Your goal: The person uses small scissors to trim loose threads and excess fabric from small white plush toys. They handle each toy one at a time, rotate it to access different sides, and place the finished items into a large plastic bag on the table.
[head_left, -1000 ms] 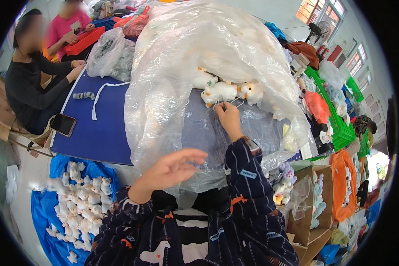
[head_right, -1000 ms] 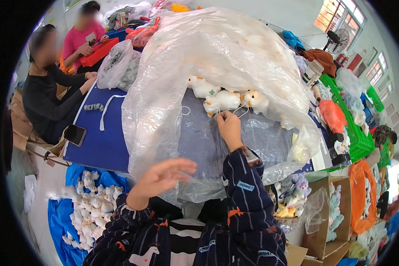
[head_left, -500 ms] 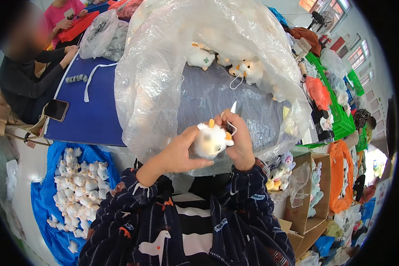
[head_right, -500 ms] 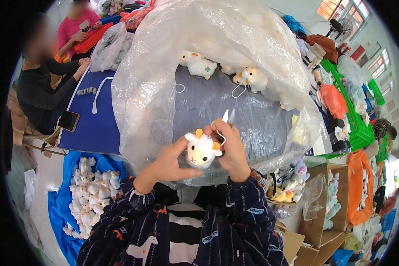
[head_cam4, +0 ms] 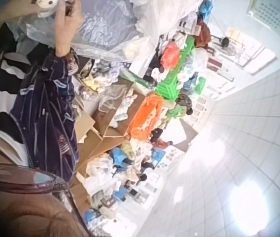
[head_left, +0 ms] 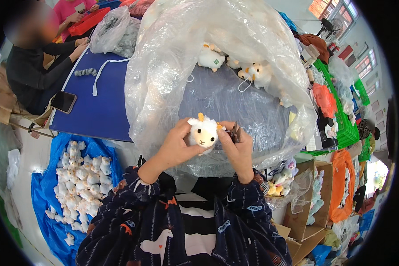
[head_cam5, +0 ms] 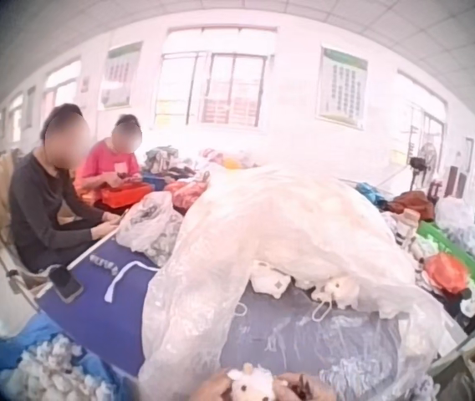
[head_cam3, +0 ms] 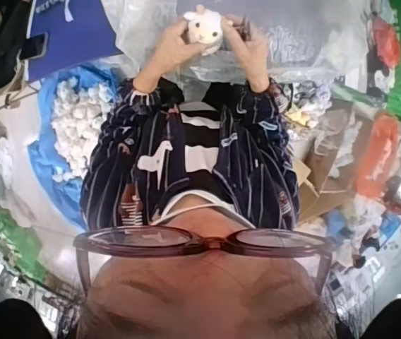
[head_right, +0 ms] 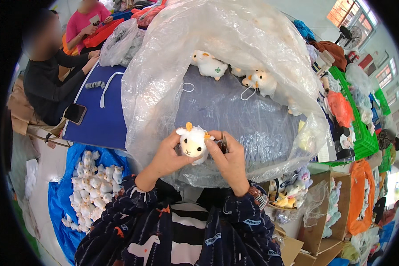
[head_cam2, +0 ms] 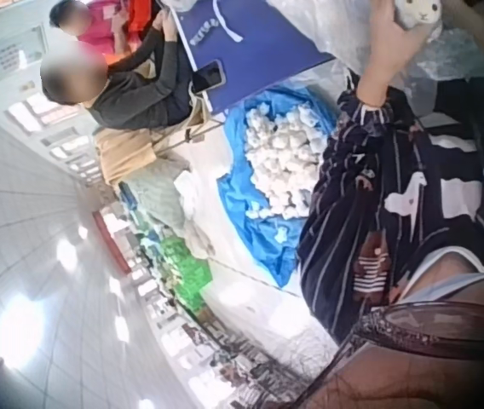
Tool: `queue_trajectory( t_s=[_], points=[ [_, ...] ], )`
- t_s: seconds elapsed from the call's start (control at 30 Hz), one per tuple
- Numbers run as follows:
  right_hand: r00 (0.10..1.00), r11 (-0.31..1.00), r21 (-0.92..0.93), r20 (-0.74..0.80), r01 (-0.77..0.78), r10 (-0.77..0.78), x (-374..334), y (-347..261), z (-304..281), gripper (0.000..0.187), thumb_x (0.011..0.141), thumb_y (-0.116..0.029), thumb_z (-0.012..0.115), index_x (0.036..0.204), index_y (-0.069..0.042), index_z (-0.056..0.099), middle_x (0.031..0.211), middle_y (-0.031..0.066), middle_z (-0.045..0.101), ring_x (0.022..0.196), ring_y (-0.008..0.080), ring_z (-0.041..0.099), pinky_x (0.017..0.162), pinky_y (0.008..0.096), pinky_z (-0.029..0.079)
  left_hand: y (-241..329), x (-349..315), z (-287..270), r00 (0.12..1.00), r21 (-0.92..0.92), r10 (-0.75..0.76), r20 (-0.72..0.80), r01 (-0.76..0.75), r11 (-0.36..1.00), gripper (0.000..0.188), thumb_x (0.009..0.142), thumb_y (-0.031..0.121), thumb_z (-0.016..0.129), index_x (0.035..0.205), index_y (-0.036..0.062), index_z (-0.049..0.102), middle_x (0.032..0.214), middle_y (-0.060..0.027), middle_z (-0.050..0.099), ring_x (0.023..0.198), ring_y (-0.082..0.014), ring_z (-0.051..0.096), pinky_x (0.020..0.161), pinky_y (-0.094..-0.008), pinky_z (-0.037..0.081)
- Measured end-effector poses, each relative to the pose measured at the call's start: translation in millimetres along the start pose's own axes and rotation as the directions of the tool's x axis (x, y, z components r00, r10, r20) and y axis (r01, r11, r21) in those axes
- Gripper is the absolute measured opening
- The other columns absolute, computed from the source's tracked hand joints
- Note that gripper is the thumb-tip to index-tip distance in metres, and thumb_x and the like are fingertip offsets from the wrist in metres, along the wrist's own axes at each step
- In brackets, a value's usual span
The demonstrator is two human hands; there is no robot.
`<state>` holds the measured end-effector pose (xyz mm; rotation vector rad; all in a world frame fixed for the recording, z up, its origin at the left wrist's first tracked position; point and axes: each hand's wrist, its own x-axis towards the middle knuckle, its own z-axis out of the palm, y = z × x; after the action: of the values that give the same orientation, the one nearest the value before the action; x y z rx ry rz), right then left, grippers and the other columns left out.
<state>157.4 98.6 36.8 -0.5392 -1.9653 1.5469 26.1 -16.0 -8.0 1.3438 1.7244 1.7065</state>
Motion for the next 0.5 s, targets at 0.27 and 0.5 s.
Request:
queue_trajectory(
  t_s=[0.27,0.5],
  points=[
    [0.995,0.969,0.228,0.049,-0.096,0.087,12,14,11,0.025,0.086,-0.018,0.059,0.102,0.002,0.057,0.071,-0.0008,0.055,0.055,0.0027,0.045,0.048,0.0178,0.036,-10,-4,7,0.997,-0.18,-0.059,-0.052,0.049,0.982,0.036,0.067,0.008,0.067,0.101,0.0022,0.059,0.099,-0.0106,0.054,0.088,-0.0228,0.056,0.076,-0.0312,0.045],
    [0.993,0.939,0.324,0.028,-0.118,0.115,15,4,16,0.025,0.086,-0.018,0.059,0.104,0.001,0.059,0.07,-0.001,0.055,0.051,0.0027,0.044,0.044,0.0172,0.034,-1,0,9,0.988,-0.008,0.034,-0.152,-0.035,0.999,0.029,0.069,0.009,0.065,0.096,0.0021,0.059,0.093,-0.0122,0.055,0.085,-0.0264,0.056,0.073,-0.0336,0.045]
  ],
)
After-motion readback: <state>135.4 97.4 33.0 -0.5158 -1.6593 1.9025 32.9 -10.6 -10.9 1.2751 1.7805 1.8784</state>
